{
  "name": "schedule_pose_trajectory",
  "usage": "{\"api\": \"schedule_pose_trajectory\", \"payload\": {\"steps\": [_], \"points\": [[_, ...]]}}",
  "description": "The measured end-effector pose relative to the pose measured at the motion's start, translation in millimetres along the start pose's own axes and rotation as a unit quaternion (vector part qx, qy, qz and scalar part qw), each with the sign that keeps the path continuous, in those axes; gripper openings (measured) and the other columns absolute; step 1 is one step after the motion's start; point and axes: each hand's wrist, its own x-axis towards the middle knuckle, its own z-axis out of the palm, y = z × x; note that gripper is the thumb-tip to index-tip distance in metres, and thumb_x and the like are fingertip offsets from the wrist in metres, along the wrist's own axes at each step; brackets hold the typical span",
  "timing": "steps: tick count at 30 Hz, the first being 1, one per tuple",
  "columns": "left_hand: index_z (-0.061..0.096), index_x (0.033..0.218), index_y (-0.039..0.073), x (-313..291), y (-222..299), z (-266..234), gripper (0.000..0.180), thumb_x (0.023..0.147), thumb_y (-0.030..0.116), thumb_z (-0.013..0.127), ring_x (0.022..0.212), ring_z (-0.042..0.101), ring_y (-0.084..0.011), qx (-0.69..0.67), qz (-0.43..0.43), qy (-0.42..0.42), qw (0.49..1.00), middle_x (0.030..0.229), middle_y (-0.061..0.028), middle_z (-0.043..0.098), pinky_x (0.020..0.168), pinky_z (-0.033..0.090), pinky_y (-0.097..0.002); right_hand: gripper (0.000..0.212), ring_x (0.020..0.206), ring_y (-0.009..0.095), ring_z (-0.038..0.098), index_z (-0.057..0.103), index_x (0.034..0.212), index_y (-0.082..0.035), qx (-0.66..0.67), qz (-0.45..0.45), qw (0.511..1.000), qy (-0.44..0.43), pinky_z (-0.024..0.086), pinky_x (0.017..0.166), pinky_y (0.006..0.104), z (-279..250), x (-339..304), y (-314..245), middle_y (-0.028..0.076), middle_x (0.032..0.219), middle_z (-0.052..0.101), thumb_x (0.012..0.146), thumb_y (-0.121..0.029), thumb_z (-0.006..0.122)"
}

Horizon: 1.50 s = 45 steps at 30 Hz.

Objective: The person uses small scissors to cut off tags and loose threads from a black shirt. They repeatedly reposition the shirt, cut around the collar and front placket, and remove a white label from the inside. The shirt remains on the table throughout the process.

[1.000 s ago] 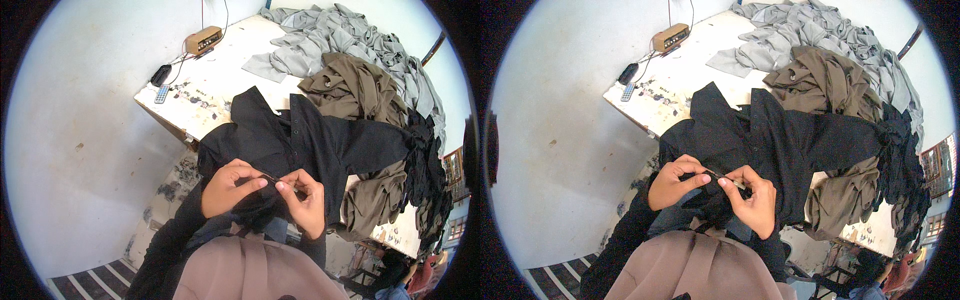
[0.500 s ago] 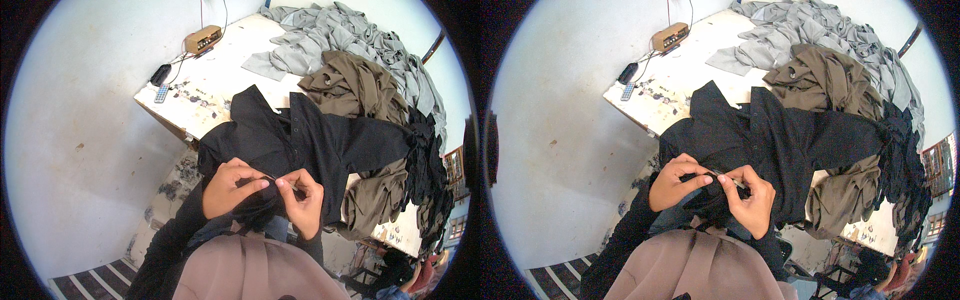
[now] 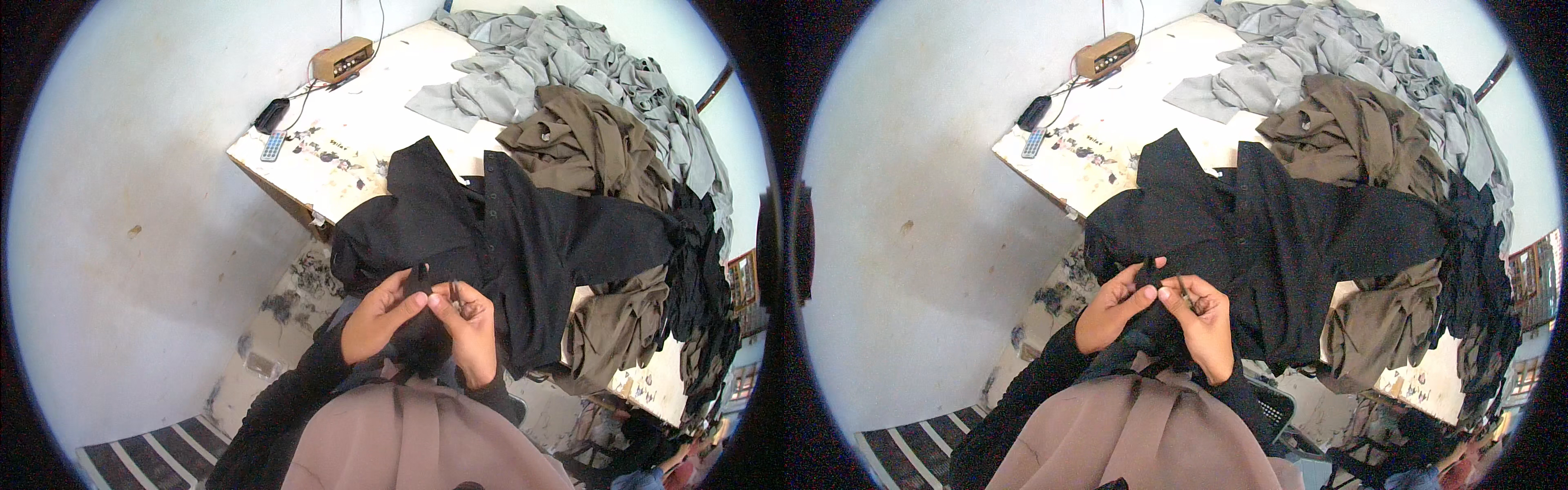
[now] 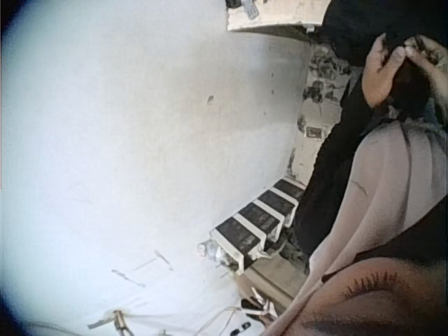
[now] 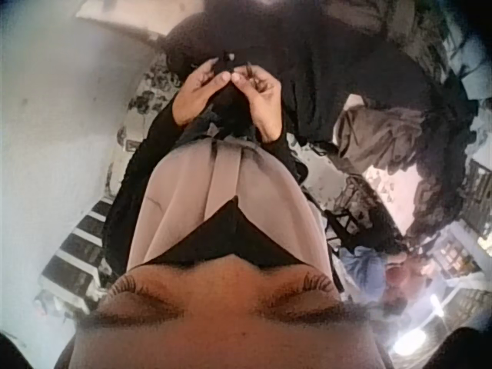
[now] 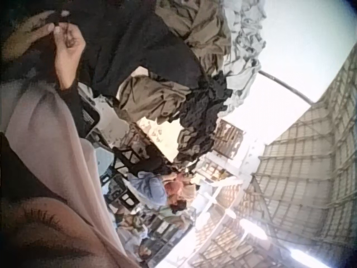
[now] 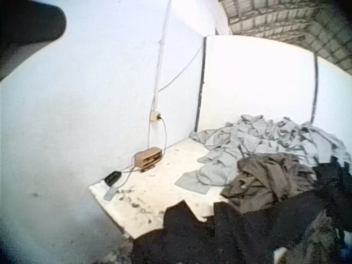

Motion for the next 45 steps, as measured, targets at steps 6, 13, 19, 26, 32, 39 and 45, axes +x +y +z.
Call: {"api": "schedule_pose_trajectory", "payload": {"steps": [6,13,19,26,32,39,45], "points": [[0.045,0.148,-0.001,0.0,-2.7,-22.1,0.048,0.11,0.028,0.041,0.125,0.05,-0.0117,0.085,-0.035,-0.041,0.995,0.143,-0.0075,0.055,0.11,0.036,-0.03,0.014,0.057,0.001,0.046,0.06,0.101,-0.007,0.018,0.047,0.998,0.028,0.031,0.05,0.0178,1.0,2.1,-1.0,0.002,0.08,0.069,0.096,-0.017,0.068],[0.042,0.148,0.0,-5.0,-4.0,-12.9,0.047,0.11,0.027,0.038,0.119,0.056,-0.0139,-0.107,-0.071,-0.02,0.992,0.135,-0.007,0.059,0.106,0.042,-0.0316,0.019,0.078,0.007,0.057,0.063,0.093,-0.001,-0.249,-0.132,0.958,0.056,0.045,0.069,0.0214,14.1,-12.5,9.5,-0.001,0.085,0.062,0.083,-0.003,0.079],[0.05,0.139,-0.004,1.2,-3.1,-31.4,0.044,0.108,0.026,0.043,0.123,0.06,-0.0246,-0.203,-0.077,-0.019,0.976,0.133,-0.0152,0.062,0.107,0.046,-0.0388,0.017,0.051,0.001,0.039,0.059,0.108,-0.007,0.178,0.115,0.977,0.004,0.026,0.046,0.0184,-18.0,-4.8,6.0,-0.008,0.071,0.053,0.099,-0.02,0.066],[0.055,0.133,-0.004,1.0,-16.1,-37.6,0.042,0.098,0.018,0.063,0.117,0.064,-0.0242,-0.251,-0.23,-0.13,0.931,0.129,-0.0146,0.065,0.104,0.05,-0.0386,0.014,0.077,0.01,0.06,0.06,0.108,-0.01,0.253,0.058,0.964,0.051,0.048,0.069,0.0259,-15.4,4.3,9.3,-0.001,0.09,0.063,0.101,-0.022,0.063],[0.052,0.137,-0.001,-0.3,-12.6,-31.6,0.048,0.091,-0.003,0.065,0.121,0.061,-0.0241,-0.33,-0.175,-0.117,0.92,0.133,-0.0136,0.061,0.107,0.049,-0.0392,0.01,0.09,0.012,0.063,0.064,0.101,-0.006,-0.109,-0.043,0.991,0.059,0.049,0.076,0.0253,-21.7,19.1,18.1,0.0,0.09,0.064,0.097,-0.014,0.067],[0.028,0.154,0.008,-1.2,10.4,-11.1,0.075,0.088,-0.017,0.054,0.134,0.051,-0.0258,-0.271,-0.082,-0.048,0.958,0.148,-0.0149,0.047,0.112,0.044,-0.0404,0.02,0.078,0.014,0.061,0.07,0.101,-0.001,-0.27,-0.208,0.923,0.18,0.046,0.066,0.0252,-22.2,6.9,-17.8,0.008,0.089,0.064,0.081,0.0,0.075],[0.003,0.162,0.025,3.1,29.7,-4.6,0.098,0.087,-0.023,0.046,0.14,0.044,-0.0269,-0.335,0.002,-0.082,0.939,0.156,-0.017,0.036,0.114,0.041,-0.0408,0.035,0.056,0.015,0.06,0.076,0.102,-0.007,-0.409,-0.261,0.873,-0.05,0.045,0.056,0.0279,-26.8,-8.9,-38.4,0.004,0.078,0.072,0.067,-0.004,0.081]]}}
